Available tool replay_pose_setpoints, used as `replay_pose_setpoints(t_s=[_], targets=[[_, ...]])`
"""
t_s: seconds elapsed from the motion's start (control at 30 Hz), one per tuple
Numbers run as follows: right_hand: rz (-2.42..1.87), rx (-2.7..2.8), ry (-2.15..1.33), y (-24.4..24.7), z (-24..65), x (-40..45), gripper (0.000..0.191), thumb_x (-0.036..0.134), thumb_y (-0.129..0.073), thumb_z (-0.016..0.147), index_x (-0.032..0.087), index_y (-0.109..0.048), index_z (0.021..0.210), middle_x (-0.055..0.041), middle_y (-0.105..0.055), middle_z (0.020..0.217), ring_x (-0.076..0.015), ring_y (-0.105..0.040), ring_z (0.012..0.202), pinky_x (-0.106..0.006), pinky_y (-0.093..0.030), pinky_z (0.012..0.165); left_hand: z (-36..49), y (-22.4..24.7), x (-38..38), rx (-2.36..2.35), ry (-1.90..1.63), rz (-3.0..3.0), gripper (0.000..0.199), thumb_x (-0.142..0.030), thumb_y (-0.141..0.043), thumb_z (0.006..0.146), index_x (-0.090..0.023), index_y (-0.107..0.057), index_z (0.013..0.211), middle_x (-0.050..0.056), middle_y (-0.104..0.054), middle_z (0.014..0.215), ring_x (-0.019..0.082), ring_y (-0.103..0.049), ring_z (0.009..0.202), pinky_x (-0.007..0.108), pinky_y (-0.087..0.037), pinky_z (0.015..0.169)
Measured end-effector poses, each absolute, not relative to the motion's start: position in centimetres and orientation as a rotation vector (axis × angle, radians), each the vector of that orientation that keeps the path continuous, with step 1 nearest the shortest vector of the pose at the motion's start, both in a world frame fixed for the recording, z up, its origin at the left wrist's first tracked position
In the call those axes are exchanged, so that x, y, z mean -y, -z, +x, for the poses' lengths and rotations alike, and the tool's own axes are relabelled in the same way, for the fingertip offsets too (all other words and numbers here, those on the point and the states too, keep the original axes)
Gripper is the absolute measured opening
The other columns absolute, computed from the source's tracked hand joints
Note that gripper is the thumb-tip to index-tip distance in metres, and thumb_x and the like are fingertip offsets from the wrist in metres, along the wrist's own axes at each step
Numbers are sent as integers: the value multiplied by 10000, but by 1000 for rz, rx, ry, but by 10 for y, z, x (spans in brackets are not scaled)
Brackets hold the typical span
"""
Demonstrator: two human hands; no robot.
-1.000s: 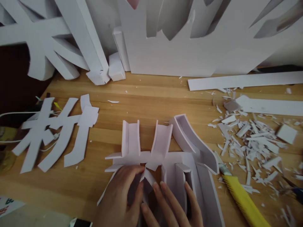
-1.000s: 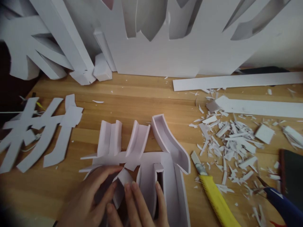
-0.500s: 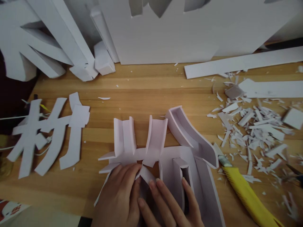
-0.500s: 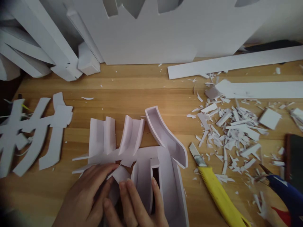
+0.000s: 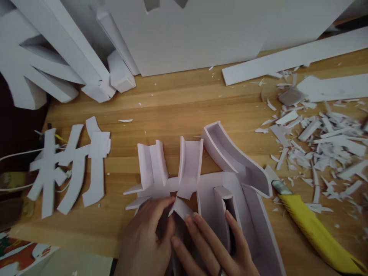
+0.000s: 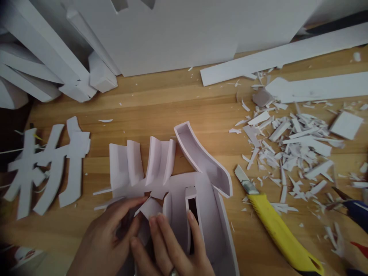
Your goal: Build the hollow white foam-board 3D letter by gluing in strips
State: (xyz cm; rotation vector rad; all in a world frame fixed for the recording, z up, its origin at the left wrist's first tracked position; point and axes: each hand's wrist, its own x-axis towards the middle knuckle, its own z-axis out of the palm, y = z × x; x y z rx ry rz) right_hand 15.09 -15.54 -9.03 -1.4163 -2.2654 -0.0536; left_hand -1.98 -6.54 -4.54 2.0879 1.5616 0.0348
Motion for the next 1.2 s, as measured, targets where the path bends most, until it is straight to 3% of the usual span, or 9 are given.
replay_pose_setpoints(t_s=[0.17, 0.33, 0.57, 0.73, 0.9, 1.2], targets=[[-1390, 2284, 1, 89, 153, 156, 381, 257, -514, 981, 256, -602, 1352, -58, -670, 1333, -283, -325, 1499, -672, -80, 1235, -11, 43, 64, -1677, 90, 1952, 285, -232, -501, 884, -248, -729, 1055, 52, -782, 1062, 266, -734, 959, 433, -611, 850], [-1347, 2269, 9, 89, 153, 156, 420, 158, -472, 975, 213, -568, 1380, -103, -690, 1281, -284, -496, 1366, -677, -91, 1217, 5, 33, 51, -1728, 228, 1939, 280, -153, -538, 848, -219, -751, 1016, 78, -774, 1045, 299, -711, 978, 476, -556, 898], [-1335, 2261, -27, 88, 152, 155, 456, 358, -475, 990, 205, -549, 1413, -127, -676, 1308, -304, -487, 1350, -657, -38, 1217, 17, 24, 37, -1544, 532, 2089, 342, -81, -446, 835, -175, -756, 946, 134, -755, 1047, 320, -705, 975, 454, -521, 867], [-1336, 2254, -14, 88, 153, 154, 461, 281, -405, 1014, 199, -523, 1452, -129, -674, 1306, -302, -466, 1364, -655, -29, 1213, 18, 34, 24, -1515, 570, 2066, 225, -102, -548, 737, -194, -746, 791, 99, -769, 866, 284, -713, 847, 359, -494, 758], [-1342, 2226, -31, 88, 153, 152, 446, 195, -389, 1007, 211, -546, 1424, -111, -686, 1281, -280, -497, 1330, -645, -37, 1220, 20, 32, 14, -1494, 594, 1987, 176, -107, -565, 731, -201, -713, 710, 34, -730, 701, 203, -659, 664, 283, -401, 603], [-1364, 2188, -39, 90, 149, 155, 437, 232, -447, 988, 213, -544, 1414, -126, -675, 1283, -296, -446, 1395, -658, -57, 1218, 26, 27, 13, -1524, 602, 1946, 186, -102, -540, 716, -206, -692, 697, 31, -716, 693, 204, -642, 665, 285, -350, 598]])
